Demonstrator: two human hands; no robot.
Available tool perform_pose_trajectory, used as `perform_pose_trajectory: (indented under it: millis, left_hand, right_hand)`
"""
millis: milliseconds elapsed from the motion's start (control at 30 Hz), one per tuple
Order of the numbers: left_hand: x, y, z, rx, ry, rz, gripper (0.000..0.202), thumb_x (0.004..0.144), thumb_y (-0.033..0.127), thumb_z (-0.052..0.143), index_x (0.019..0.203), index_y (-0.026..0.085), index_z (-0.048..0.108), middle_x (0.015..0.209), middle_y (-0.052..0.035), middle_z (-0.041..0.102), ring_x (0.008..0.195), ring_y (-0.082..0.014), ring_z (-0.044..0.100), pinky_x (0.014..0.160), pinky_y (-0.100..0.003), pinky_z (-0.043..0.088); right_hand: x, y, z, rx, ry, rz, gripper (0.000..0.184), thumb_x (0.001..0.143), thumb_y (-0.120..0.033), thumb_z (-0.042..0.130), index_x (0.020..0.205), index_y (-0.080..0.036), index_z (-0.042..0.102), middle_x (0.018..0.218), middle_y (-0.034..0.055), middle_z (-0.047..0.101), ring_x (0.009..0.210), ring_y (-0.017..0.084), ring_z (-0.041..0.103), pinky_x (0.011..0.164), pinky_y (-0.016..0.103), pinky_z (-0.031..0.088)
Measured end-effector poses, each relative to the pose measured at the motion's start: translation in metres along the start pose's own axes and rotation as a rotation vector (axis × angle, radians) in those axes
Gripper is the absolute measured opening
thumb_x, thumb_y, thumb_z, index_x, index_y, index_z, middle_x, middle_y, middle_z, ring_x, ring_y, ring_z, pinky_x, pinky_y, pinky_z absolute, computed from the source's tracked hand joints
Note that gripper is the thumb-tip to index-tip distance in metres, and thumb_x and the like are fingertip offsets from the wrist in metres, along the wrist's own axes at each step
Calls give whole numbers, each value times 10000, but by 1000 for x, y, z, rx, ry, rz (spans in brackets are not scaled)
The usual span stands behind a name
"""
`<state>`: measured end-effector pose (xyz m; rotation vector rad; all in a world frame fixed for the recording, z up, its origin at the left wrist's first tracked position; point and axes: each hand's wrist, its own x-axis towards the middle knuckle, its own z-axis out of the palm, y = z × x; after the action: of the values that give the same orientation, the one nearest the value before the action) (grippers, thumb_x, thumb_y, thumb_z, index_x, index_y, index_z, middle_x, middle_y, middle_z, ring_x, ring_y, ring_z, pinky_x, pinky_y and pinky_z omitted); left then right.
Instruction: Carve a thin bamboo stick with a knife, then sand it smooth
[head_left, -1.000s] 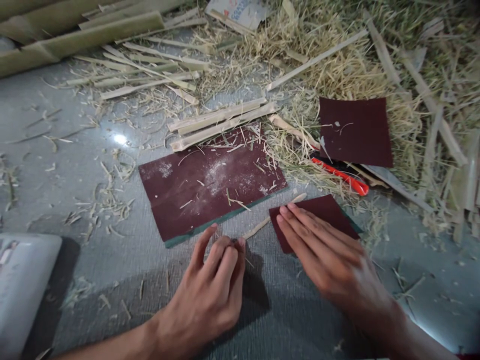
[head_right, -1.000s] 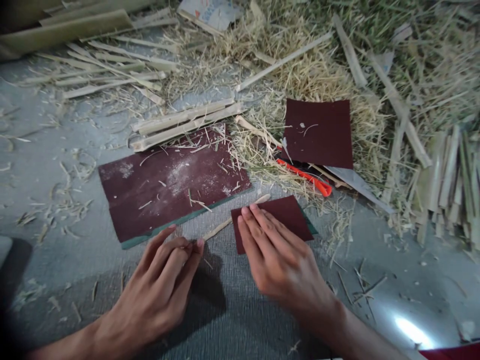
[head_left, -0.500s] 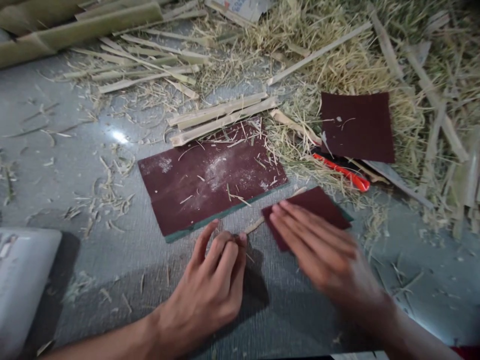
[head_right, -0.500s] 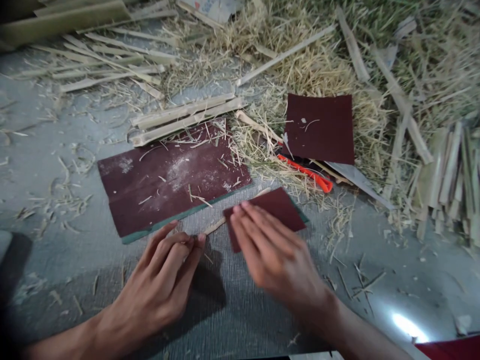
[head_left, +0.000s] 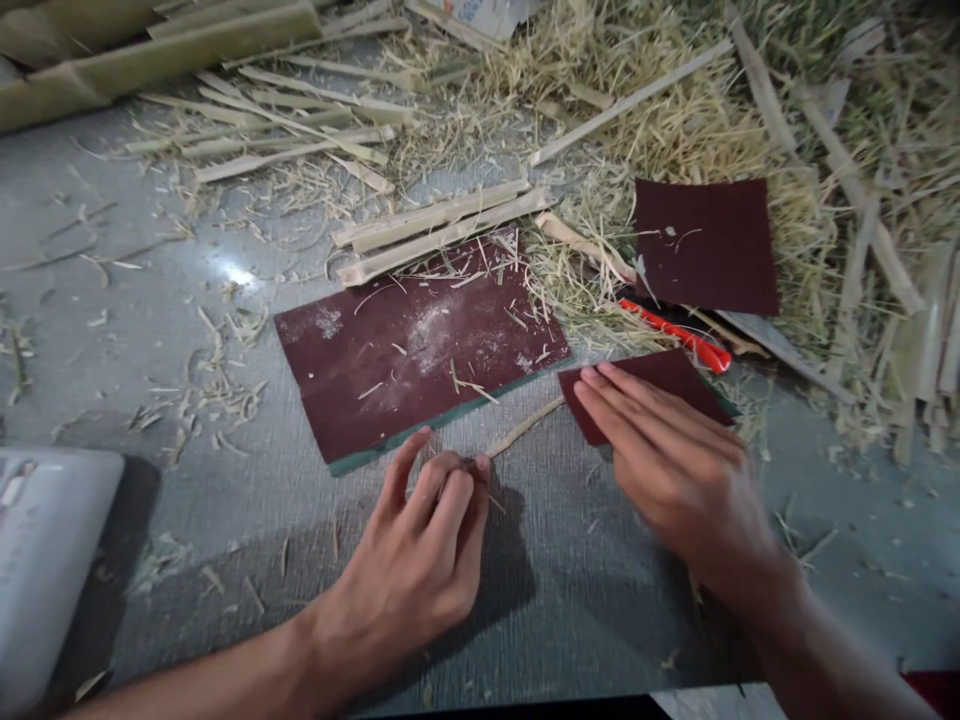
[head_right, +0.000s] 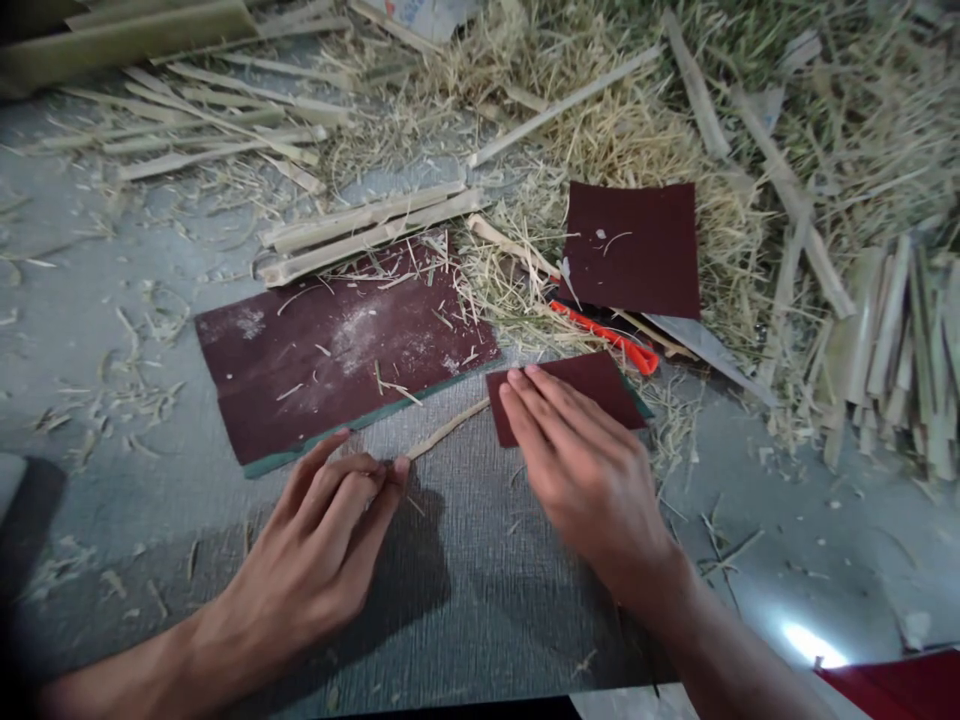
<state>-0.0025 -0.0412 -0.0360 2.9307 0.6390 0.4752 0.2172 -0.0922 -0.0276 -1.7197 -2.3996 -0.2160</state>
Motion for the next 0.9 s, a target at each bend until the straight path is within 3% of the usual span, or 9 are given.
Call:
perform_pose_trajectory:
  millis: [133,233,400,567,700,833,900]
  left_hand:
    - [1,-8,-4,5,31,-11,166,864,40,499,947,28,642,708,-42,561,784,-186,559,902,-523,501]
    - [4,-14,-8,-31,50,21,138,858,41,518,923,40,640,698,-37,567,758,-172,571,861,-464,532]
    - [10,-20,-16,-144,138,47,131,847,24,510,927,17,613,721,-77,569,765,-203,577,670,-357,541]
    - [10,-26,-29,-338,5,-180,265,878,40,433,1086,101,586,904,-72,554,701,-108,551,588,-231,482]
    - [10,-31,-41,-360,91,-314,220,869,61,505,1008,184,624,919,-11,578,756,-72,579,662,-166,481]
    - [7,-40,-44,-319,-11,-199,257,873,32,458,1034,177,597,947,-22,565,787,-86,577,669,-187,474]
    - [5,-44,-43,-323,5,-167,268,869,15,458,1037,177,590,958,-27,558,800,-88,572,684,-199,469]
  right_hand:
    - [-4,11,-1,4,21,26,454,770,34,453,1206,-46,555,1207,138,591,1138,241,552,946,395,502]
    - [-5,14,-3,57,95,52,502,722,60,480,1193,-86,572,1158,99,632,1097,220,583,954,376,496]
    - [-5,23,-12,93,379,133,619,619,123,509,1168,-146,609,1040,61,686,967,186,644,890,320,530]
    - [-5,29,-17,30,527,176,643,596,120,582,1158,-189,626,966,40,705,873,181,669,824,298,548]
    - [-4,29,-19,50,554,174,611,616,92,622,1151,-202,632,942,40,709,828,178,674,780,294,557]
    - [-5,32,-18,62,557,203,600,650,50,630,1160,-266,624,938,5,708,792,178,677,741,305,564]
    - [-6,34,-17,84,566,218,584,660,34,628,1154,-278,629,936,0,708,785,183,678,731,314,567]
